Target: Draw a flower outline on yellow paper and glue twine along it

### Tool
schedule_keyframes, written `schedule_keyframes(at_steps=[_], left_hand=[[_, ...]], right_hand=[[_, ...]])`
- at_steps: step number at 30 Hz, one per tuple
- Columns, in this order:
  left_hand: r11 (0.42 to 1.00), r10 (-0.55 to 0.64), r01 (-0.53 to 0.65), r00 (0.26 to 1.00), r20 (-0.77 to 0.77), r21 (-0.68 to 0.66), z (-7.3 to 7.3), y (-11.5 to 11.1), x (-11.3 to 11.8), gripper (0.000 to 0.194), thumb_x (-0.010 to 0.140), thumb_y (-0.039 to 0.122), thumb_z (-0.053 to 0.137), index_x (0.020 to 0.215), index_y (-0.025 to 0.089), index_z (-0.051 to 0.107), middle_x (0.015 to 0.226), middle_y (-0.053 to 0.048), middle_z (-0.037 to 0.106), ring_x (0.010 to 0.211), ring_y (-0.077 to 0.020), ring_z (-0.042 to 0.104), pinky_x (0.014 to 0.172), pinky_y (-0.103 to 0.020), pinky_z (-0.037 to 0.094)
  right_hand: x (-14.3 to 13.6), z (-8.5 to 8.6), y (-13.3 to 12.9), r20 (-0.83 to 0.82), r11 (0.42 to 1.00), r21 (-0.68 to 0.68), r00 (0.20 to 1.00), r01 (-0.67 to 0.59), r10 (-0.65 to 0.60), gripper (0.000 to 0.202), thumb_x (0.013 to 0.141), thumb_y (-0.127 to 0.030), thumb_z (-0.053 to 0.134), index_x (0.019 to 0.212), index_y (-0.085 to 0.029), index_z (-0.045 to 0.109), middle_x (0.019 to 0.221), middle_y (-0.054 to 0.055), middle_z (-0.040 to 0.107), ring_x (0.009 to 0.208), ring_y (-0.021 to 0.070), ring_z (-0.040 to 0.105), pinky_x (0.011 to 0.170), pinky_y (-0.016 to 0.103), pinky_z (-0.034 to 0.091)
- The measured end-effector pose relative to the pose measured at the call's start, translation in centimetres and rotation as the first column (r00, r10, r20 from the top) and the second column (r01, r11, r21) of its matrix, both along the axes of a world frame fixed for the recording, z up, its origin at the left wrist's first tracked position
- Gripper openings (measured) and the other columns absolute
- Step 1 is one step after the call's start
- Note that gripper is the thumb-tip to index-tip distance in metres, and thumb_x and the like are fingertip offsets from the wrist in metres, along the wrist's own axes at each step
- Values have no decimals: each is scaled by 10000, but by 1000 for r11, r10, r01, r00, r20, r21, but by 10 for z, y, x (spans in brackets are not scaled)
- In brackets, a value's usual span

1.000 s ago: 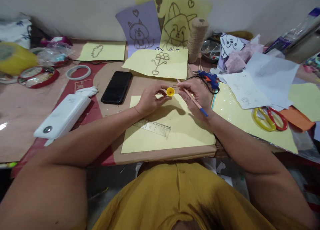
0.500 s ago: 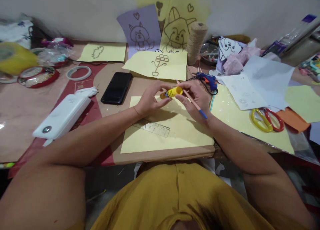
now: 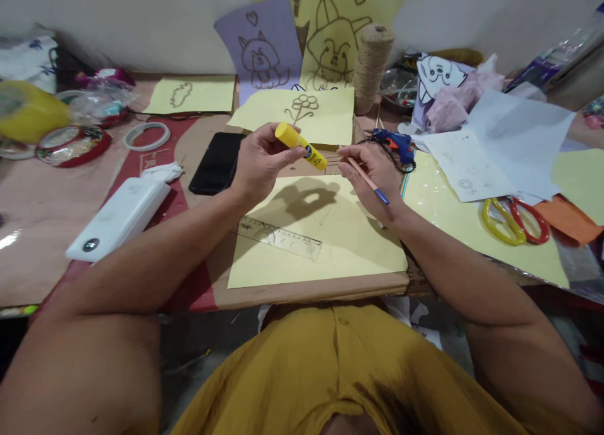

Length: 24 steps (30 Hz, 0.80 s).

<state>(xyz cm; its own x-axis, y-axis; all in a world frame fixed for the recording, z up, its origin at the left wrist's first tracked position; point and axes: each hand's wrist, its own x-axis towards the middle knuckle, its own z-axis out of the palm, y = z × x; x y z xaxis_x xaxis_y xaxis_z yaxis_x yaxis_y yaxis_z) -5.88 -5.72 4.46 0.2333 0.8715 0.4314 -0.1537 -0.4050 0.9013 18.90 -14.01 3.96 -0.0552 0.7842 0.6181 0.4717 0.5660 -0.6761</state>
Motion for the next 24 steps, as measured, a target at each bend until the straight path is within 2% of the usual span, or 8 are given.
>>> schedule_keyframes(at_steps=[3,5,9,15,19,24], left_hand=[[996,-11,28,982,-190,86,-2,-5,1,319,828,356,1022,1040,225,824,951,-17,777,893,-178,767,828,-328,692],[990,-7,47,959,-285,136,-4,-6,2,250,862,343,985,1027,222,840,934,-22,774,853,-176,753,789,-335,671],[972,77,21,915,-397,236,-10,-3,1,157,870,279,972,979,241,865,889,-27,766,777,-168,705,733,-338,620],[954,127,17,882,-455,299,-8,2,3,215,877,288,987,1064,281,882,900,-23,745,783,-178,671,728,-349,571],[934,143,52,853,-501,354,-1,2,6,156,886,284,980,1006,286,879,836,-15,697,765,-187,629,723,-366,550],[933,153,50,842,-517,358,-2,3,6,111,919,317,946,968,281,853,881,-26,720,823,-203,650,762,-376,559]], right_hand=[[1,-1,1,31,998,56,999,35,-37,286,1095,-511,686,1203,-268,789,1175,90,819,1088,272,761,978,445,652],[-1,-1,0,60,996,67,997,53,-57,272,1103,-494,669,1197,-268,787,1165,94,819,1098,277,752,986,447,647],[-4,-1,-3,97,995,80,993,65,-73,277,1107,-491,649,1194,-269,792,1168,99,823,1121,282,738,1004,443,639],[-4,-1,-2,112,994,93,991,64,-74,245,1107,-460,661,1186,-267,789,1157,96,824,1113,280,745,1005,438,633],[-4,-1,0,86,994,103,996,28,-36,214,1094,-432,673,1164,-262,784,1154,82,831,1082,263,760,982,426,641],[-3,1,-1,103,998,43,994,42,-46,221,1076,-425,678,1168,-256,785,1172,74,834,1102,269,764,1006,447,648]])
